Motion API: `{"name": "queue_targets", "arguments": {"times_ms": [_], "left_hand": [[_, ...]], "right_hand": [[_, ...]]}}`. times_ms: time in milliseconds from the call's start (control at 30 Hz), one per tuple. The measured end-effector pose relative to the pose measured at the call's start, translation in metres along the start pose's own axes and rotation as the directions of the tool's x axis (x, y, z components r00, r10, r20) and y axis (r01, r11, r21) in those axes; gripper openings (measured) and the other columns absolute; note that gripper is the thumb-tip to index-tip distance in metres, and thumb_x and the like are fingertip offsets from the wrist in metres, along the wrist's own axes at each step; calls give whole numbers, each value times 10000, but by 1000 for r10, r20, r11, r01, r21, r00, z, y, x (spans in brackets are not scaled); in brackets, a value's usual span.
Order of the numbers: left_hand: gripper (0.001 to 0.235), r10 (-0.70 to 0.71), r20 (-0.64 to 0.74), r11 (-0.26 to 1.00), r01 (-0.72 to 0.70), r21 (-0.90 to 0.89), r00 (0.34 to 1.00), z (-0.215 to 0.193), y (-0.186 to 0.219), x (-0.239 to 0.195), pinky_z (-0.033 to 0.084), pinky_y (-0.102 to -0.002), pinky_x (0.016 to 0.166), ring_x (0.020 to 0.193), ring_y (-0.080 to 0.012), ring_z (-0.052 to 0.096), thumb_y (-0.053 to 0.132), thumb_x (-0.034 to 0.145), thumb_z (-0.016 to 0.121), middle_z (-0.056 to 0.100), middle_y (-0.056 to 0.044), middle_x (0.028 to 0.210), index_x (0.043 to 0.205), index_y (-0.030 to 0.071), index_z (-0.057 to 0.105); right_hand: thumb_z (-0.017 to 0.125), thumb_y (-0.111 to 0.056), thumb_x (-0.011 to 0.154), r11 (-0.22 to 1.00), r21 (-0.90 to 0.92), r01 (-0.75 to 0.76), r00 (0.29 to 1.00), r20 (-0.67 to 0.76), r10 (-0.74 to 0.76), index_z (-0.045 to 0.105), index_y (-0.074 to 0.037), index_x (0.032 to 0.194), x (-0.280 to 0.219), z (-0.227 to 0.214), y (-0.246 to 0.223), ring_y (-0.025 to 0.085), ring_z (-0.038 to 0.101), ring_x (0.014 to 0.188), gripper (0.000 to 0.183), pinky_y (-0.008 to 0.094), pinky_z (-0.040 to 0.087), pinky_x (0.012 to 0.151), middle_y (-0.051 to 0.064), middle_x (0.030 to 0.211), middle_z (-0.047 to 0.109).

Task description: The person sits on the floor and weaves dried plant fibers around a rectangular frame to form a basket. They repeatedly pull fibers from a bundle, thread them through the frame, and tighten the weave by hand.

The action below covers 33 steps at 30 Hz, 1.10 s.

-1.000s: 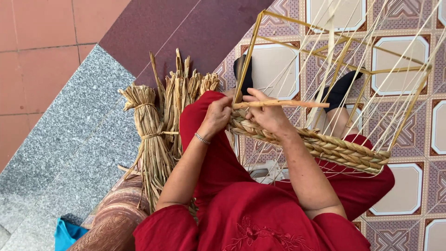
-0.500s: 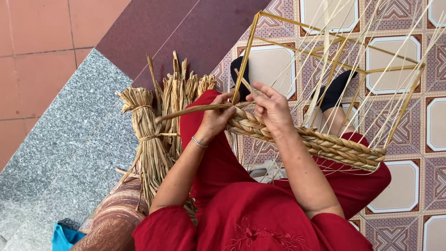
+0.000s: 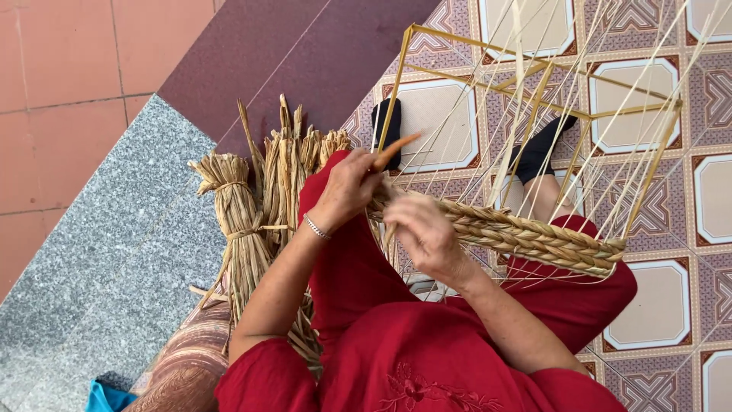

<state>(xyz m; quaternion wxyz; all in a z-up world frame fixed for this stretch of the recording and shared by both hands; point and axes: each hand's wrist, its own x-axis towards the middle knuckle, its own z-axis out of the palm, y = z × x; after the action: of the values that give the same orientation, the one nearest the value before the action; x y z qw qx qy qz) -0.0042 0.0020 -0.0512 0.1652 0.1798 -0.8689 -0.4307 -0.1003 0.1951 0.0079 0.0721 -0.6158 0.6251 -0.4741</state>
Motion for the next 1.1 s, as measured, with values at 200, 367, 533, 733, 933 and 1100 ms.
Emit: {"name": "queue_targets", "arguments": {"times_ms": [200, 367, 533, 733, 933, 1100], "left_hand": [[159, -277, 248, 961, 266, 77, 928, 8, 9, 37, 564, -399, 708, 770, -268, 697, 126, 1023, 592, 736, -165, 911, 1143, 25, 617], [197, -225, 248, 881, 305, -361, 942, -3, -1, 26, 647, -343, 758, 849, -191, 738, 105, 1031, 527, 740, -114, 1034, 1201, 7, 518], [248, -301, 112, 902, 321, -289, 947, -1, 4, 27, 641, -313, 764, 899, -180, 747, 104, 959, 630, 749, -121, 1009, 1156, 15, 509], [276, 29, 190, 992, -5, -125, 981, 1, 12, 17, 596, -368, 861, 921, -265, 713, 4, 873, 632, 723, -154, 1018, 1144, 15, 678], [153, 128, 126, 990, -120, -70, 984, -9, 28, 9, 606, -366, 775, 880, -290, 722, 71, 939, 682, 691, -151, 1075, 1088, 44, 663], [131, 239, 124, 970, -232, -69, 963, -14, 21, 2, 619, -363, 702, 816, -284, 728, 42, 965, 644, 681, -134, 1008, 1051, 29, 545]], "right_hand": [[547, -12, 902, 952, 202, -231, 968, 149, 203, 583, 2, 1324, -17, 0, 13, 273, 656, 1233, 423, 402, 533, 1101, 199, 1249, 690], [544, -245, 1026, 548, 308, -778, 623, 270, 734, 287, 8, 1516, 14, 6, 40, 181, 751, 994, 608, 341, 503, 1005, 90, 882, 793], [599, -150, 951, 535, 378, -756, 647, 305, 699, 489, -13, 1432, 24, 8, 42, 186, 697, 760, 512, 312, 596, 703, 89, 817, 710], [630, -115, 996, 930, -355, -94, 995, -63, 77, 683, -54, 1193, 16, 6, 39, 204, 628, 903, 213, 333, 524, 821, 83, 994, 683], [767, -306, 926, 730, -669, -142, 989, -71, 127, 729, -111, 955, 15, -16, 62, 205, 586, 812, 200, 410, 392, 840, 40, 874, 697], [786, -251, 917, 769, -554, -318, 942, -93, 322, 669, -97, 909, -3, -10, 71, 155, 607, 644, 194, 381, 432, 617, 33, 778, 706]]}}
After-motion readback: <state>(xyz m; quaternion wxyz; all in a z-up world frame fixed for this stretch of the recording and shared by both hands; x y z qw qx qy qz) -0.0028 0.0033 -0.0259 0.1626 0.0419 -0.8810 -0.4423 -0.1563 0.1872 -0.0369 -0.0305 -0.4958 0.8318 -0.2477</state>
